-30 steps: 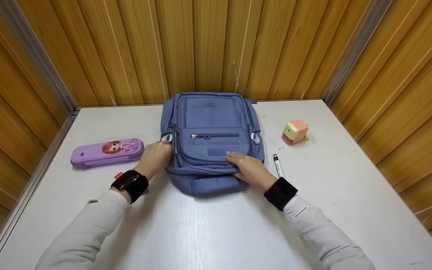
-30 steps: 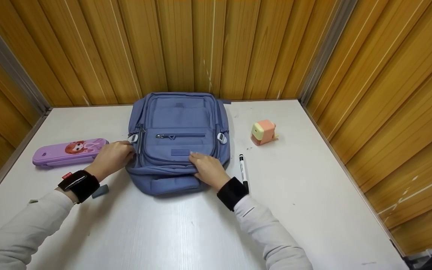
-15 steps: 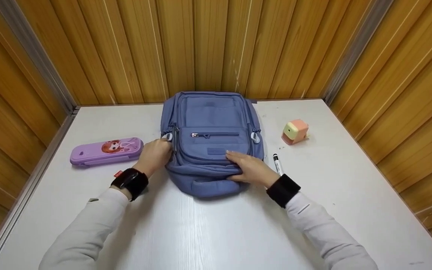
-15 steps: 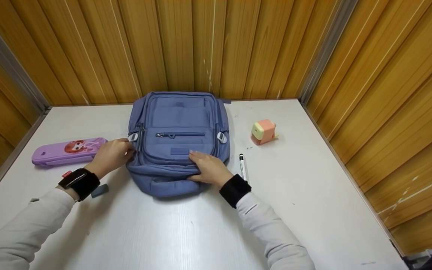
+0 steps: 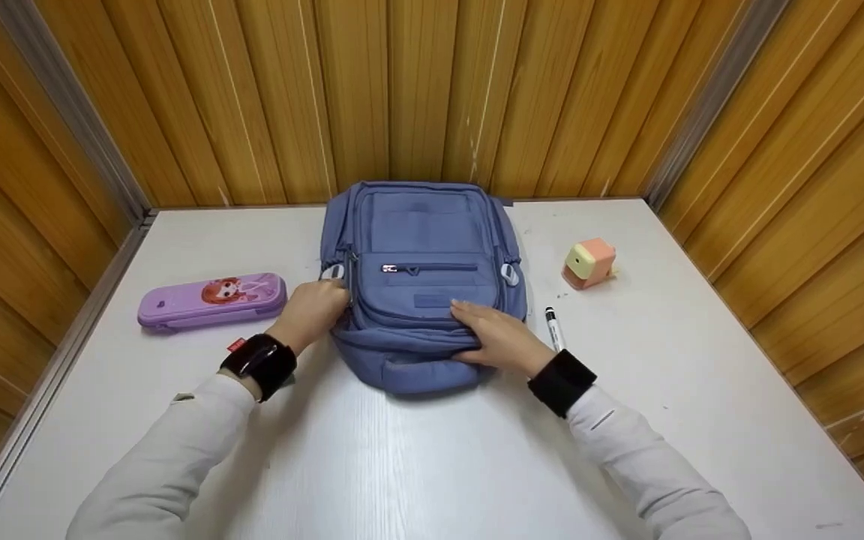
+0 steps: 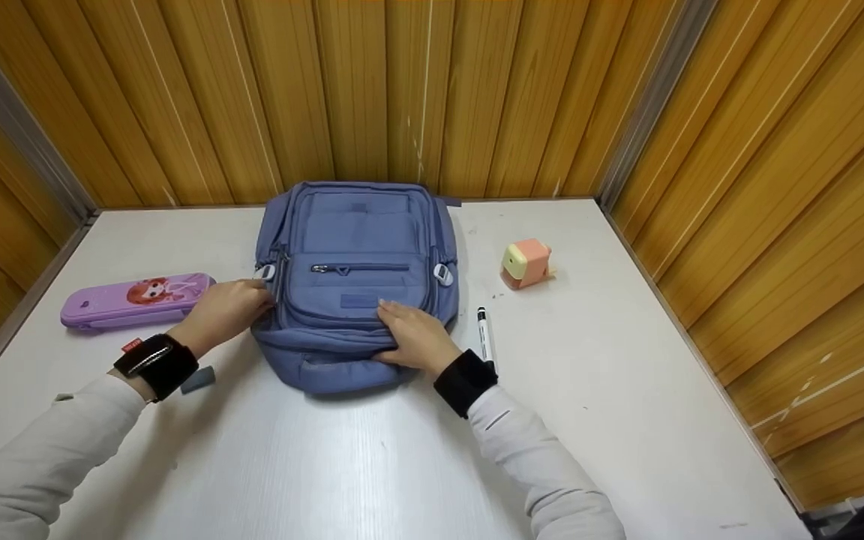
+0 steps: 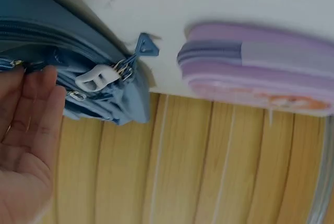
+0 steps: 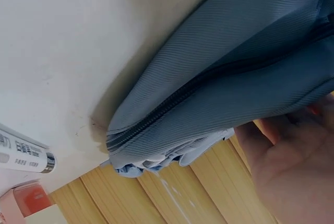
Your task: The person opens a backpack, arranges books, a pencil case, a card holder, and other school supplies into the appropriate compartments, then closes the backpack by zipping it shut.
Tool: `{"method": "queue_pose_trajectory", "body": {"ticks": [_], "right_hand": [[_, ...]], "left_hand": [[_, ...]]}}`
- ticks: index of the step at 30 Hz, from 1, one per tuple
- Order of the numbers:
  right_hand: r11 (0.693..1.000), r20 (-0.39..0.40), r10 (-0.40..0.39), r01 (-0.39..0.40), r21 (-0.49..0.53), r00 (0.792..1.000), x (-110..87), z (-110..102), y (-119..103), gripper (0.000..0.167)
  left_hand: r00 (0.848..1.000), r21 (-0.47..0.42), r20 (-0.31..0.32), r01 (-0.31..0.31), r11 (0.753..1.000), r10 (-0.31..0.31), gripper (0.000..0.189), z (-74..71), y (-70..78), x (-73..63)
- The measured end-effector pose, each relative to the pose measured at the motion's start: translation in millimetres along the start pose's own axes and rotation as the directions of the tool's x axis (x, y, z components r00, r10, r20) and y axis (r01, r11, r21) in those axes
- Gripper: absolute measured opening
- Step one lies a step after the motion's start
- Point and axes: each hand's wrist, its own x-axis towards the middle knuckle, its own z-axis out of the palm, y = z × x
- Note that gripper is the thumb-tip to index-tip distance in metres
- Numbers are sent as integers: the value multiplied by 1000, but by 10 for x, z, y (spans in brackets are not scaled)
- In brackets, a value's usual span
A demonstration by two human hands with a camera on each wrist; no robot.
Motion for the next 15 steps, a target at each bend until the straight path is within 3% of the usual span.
{"method": "queue_pose_trajectory", "body": {"ticks": [4,9,15], "right_hand": [[1000,-8,7,-7,-15,1000,2,-6,-32,87],[1000,-23,13,-14,-27,1000,2,-6,-59,88],[999,-25,10,-11,-41,1000,6,6,-77,88]], "left_hand": [[995,74,-15,-97,993,98,15,-52,78,-46],[987,127,39,-158,979,154,16,-141,212,-93],[989,77,52,-140,987,137,17,-242,364,-112]]}}
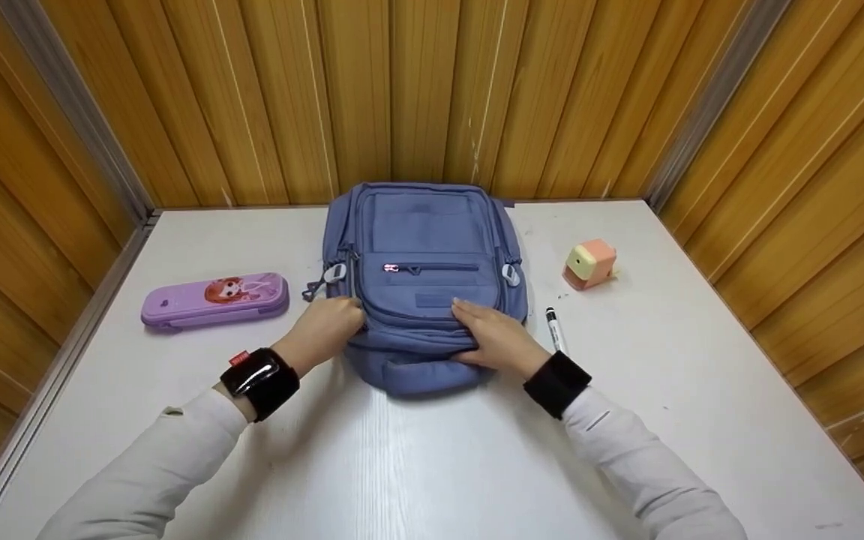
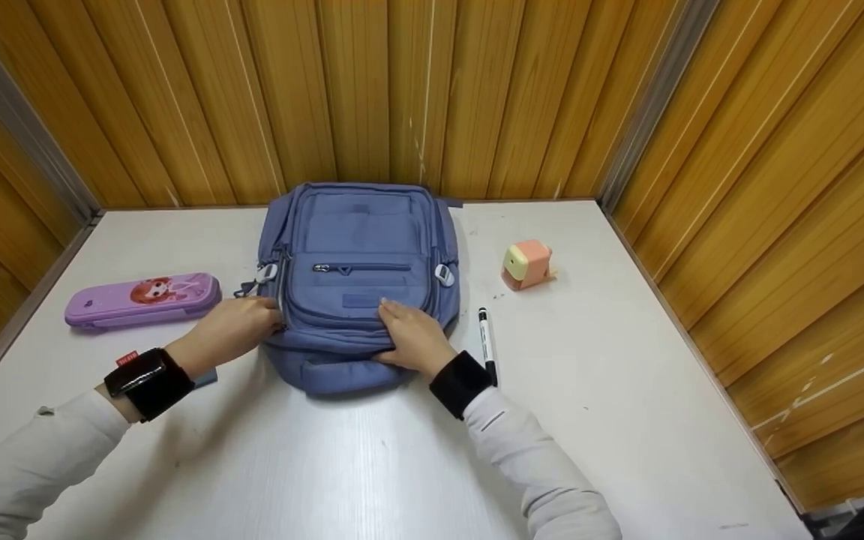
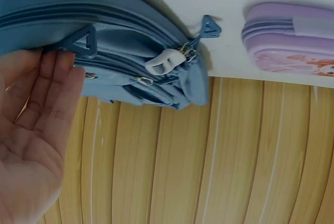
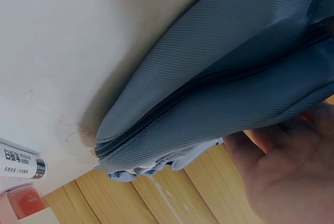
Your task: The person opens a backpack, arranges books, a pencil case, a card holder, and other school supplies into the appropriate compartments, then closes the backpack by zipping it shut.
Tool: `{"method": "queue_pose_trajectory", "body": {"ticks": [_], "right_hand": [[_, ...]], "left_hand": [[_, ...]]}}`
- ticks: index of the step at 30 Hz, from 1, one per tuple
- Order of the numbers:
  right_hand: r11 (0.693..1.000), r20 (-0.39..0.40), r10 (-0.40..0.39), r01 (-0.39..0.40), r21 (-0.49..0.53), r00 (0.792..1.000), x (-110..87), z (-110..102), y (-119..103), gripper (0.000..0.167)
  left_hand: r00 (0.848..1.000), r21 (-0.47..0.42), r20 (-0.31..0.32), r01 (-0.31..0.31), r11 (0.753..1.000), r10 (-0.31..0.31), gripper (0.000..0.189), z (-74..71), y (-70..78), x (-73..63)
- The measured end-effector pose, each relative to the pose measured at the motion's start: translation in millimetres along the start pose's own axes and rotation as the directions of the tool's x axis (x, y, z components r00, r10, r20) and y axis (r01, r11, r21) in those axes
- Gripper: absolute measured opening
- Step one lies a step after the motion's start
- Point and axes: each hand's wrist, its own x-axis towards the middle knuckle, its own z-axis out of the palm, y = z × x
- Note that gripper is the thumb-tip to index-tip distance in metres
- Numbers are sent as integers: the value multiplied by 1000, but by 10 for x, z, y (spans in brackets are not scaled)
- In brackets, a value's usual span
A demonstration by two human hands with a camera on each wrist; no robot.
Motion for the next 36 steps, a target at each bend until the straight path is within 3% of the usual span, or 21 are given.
{"method": "queue_pose_trajectory", "body": {"ticks": [7,12,17,22,23,29,30,36], "right_hand": [[1000,-31,-15,14,-23,999,-6,9,-13,85],[999,-38,-22,21,-25,999,3,14,-4,85],[999,-27,-21,21,-26,999,-2,31,-1,86],[999,-20,-28,27,-29,999,-7,24,-3,86],[999,-19,-28,27,-29,999,-7,23,-2,86],[1000,-36,-21,20,-22,999,-11,30,13,85],[999,-40,-23,22,-23,999,-13,32,14,85],[998,-60,-48,46,-34,997,-25,44,15,81]], "left_hand": [[998,-115,-27,55,992,-59,15,-76,183,90],[985,-252,29,172,952,-170,16,-122,326,187],[971,-274,82,240,931,-226,17,-141,444,247],[969,-373,93,248,894,-230,27,-154,511,266],[974,-385,64,223,895,-215,31,-1,477,276],[979,-456,13,185,871,-201,34,110,621,374],[976,-465,37,206,861,-213,32,-18,704,394],[970,-420,78,242,875,-231,33,86,853,526]]}}
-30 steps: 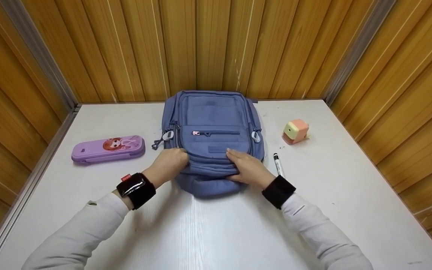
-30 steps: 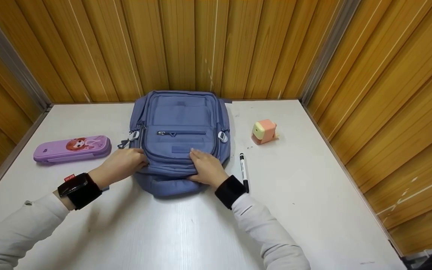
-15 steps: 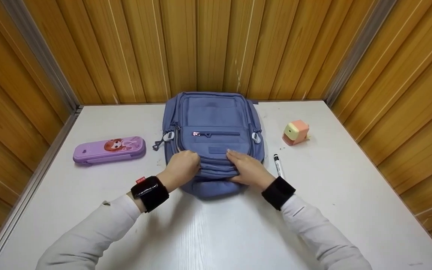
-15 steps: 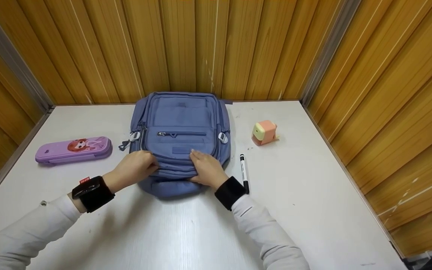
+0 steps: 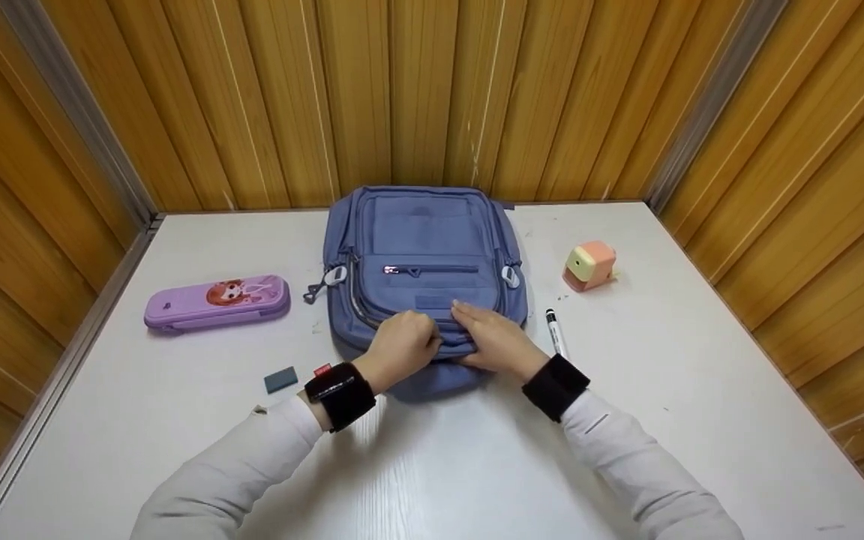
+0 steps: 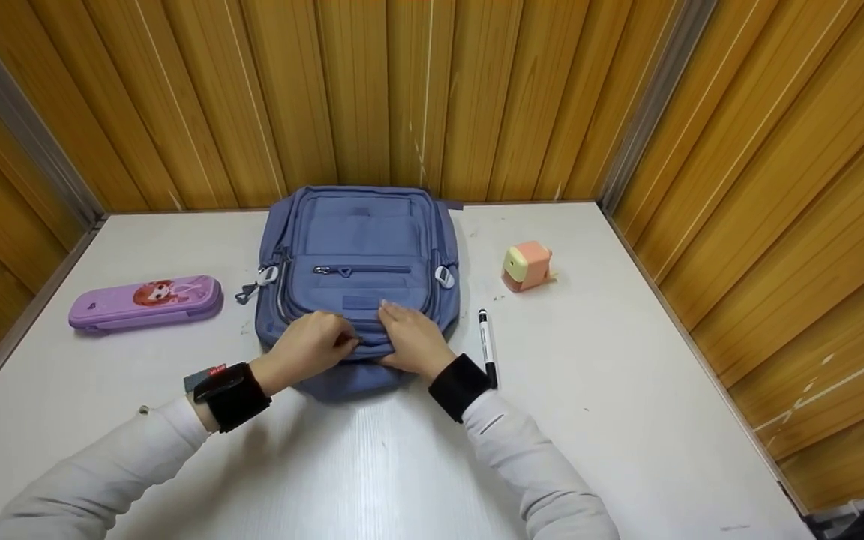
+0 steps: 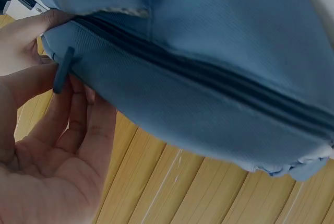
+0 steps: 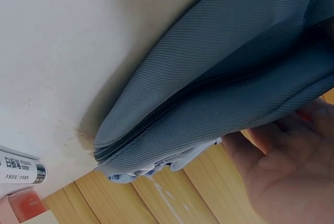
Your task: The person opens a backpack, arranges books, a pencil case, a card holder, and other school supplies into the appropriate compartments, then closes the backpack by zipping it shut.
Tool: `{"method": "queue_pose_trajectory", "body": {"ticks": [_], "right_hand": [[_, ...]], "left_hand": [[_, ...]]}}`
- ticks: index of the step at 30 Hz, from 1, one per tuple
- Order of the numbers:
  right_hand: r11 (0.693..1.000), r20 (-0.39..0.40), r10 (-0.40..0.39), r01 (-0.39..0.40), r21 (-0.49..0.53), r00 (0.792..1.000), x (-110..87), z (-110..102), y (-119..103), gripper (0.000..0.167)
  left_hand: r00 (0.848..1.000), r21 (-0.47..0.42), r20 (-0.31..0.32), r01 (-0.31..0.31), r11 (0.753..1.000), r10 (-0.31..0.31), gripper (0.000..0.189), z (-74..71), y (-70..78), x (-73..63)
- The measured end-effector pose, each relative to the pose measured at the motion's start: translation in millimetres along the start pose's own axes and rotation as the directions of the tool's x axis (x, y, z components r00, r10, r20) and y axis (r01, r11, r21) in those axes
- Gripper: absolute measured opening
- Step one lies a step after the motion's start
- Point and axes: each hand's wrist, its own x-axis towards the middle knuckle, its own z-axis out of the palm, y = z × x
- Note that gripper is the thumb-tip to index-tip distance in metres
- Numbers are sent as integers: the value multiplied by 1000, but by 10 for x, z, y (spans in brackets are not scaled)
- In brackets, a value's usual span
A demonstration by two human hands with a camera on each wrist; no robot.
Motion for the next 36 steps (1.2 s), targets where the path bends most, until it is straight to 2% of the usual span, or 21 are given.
{"method": "queue_pose_trajectory", "body": {"ticks": [3,7,10,13,18,23,29,36], "right_hand": [[1000,3,-6,6,-2,1000,-5,-7,-7,80],[1000,26,13,-14,15,1000,7,-22,-2,81],[1000,43,24,-25,19,999,22,-31,1,82],[999,51,30,-31,20,998,31,-36,0,83],[998,57,42,-44,36,997,34,-30,-2,84],[998,55,38,-40,38,998,38,-25,-20,84],[999,56,32,-34,39,998,28,-29,-36,85],[998,45,49,-50,32,998,26,-46,-22,81]], "left_hand": [[1000,-4,4,11,1000,-11,28,15,18,1],[1000,-41,13,18,999,-17,15,-35,10,-43],[999,-94,26,24,995,-22,17,-94,-18,-76],[999,-121,9,33,992,-32,18,-143,-68,-83],[998,-65,-64,17,998,-21,16,-156,-224,-74],[998,9,-65,18,1000,-17,24,-108,-418,-93],[999,31,17,48,998,-48,39,-76,-542,-149],[990,52,143,10,999,-17,61,-77,-538,-188]]}}
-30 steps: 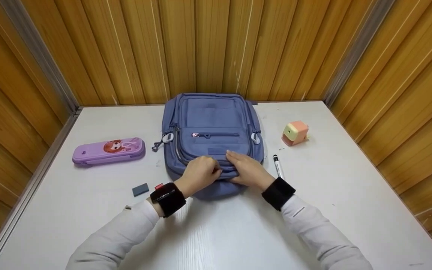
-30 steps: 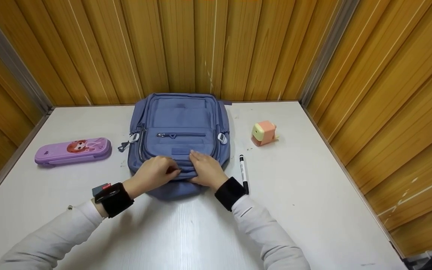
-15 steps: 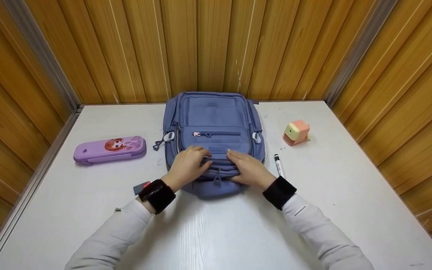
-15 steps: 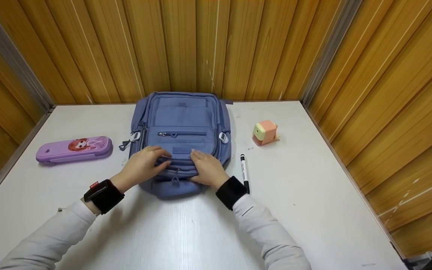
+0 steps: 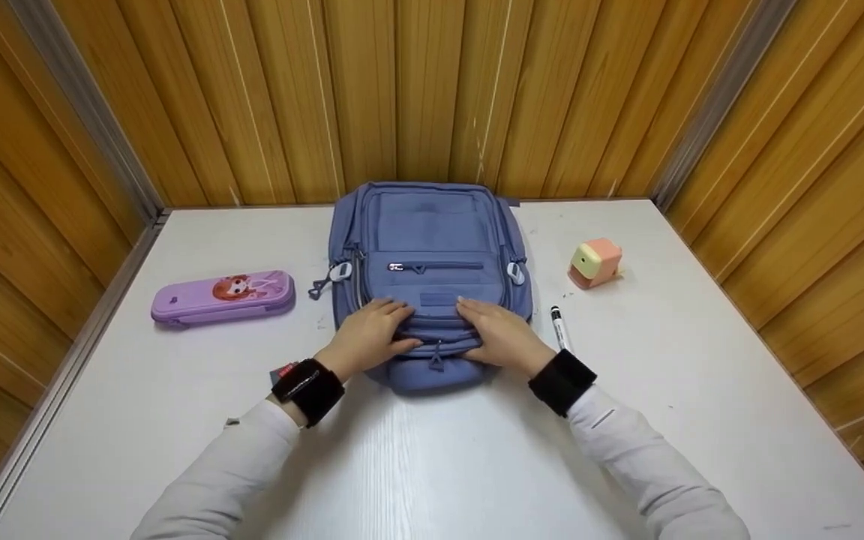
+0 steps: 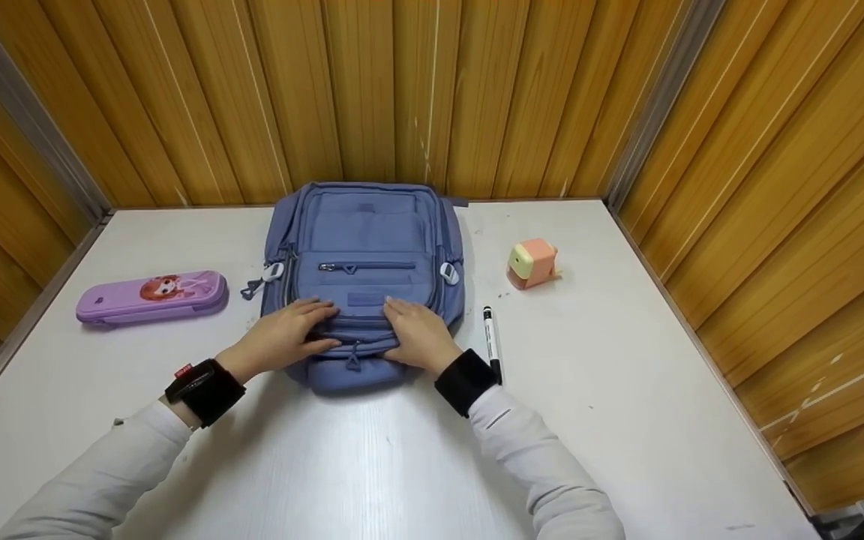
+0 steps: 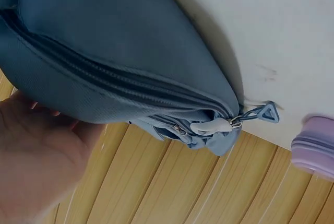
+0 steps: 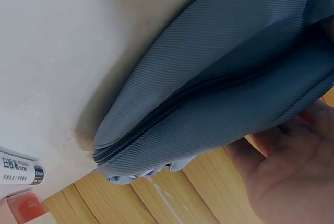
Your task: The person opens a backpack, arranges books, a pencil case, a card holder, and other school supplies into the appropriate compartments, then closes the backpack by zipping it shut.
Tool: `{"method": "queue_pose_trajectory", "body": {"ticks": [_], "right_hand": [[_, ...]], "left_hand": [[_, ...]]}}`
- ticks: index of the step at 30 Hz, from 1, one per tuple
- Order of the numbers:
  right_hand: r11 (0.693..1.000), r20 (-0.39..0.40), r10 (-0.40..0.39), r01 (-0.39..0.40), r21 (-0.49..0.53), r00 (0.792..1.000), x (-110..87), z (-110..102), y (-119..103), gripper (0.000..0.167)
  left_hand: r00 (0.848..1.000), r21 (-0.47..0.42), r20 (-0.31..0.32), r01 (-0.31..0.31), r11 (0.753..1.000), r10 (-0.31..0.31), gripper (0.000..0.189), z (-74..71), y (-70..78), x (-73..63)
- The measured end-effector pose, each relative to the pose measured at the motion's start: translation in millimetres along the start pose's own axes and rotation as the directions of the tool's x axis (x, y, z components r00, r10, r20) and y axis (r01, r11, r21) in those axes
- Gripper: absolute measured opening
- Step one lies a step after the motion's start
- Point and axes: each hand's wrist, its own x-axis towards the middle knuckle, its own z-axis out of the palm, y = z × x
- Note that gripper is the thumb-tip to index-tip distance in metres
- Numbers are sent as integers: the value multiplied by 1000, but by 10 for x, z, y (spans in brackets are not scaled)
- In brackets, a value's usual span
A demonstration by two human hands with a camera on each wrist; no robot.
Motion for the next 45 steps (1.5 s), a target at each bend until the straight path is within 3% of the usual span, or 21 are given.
{"method": "queue_pose_trajectory", "body": {"ticks": [9,14,16,21,26,31,35,45], "right_hand": [[997,101,76,-79,21,992,-10,-239,-140,70],[994,-37,109,-108,27,993,64,-354,-352,33],[995,-89,97,-94,31,991,111,-329,-430,27],[998,-86,65,-66,-7,994,207,-188,-558,34],[994,-71,101,-103,-30,992,250,-110,-605,38],[987,-18,159,-159,-3,987,250,-140,-618,27],[988,13,156,-156,10,988,221,-183,-611,19],[993,-65,104,-107,-40,992,22,-221,-413,30]], "left_hand": [[1000,67,13,4,998,-5,66,129,49,-21],[1000,127,7,26,992,-27,66,123,66,12],[999,147,4,32,989,-33,65,116,68,15],[999,155,-5,37,987,-37,64,114,71,10],[999,138,-27,37,990,-34,61,123,83,8],[998,146,-49,39,989,-32,59,132,92,3],[998,142,-52,40,989,-33,58,131,94,11],[999,139,-18,49,989,-47,58,90,95,38]]}}
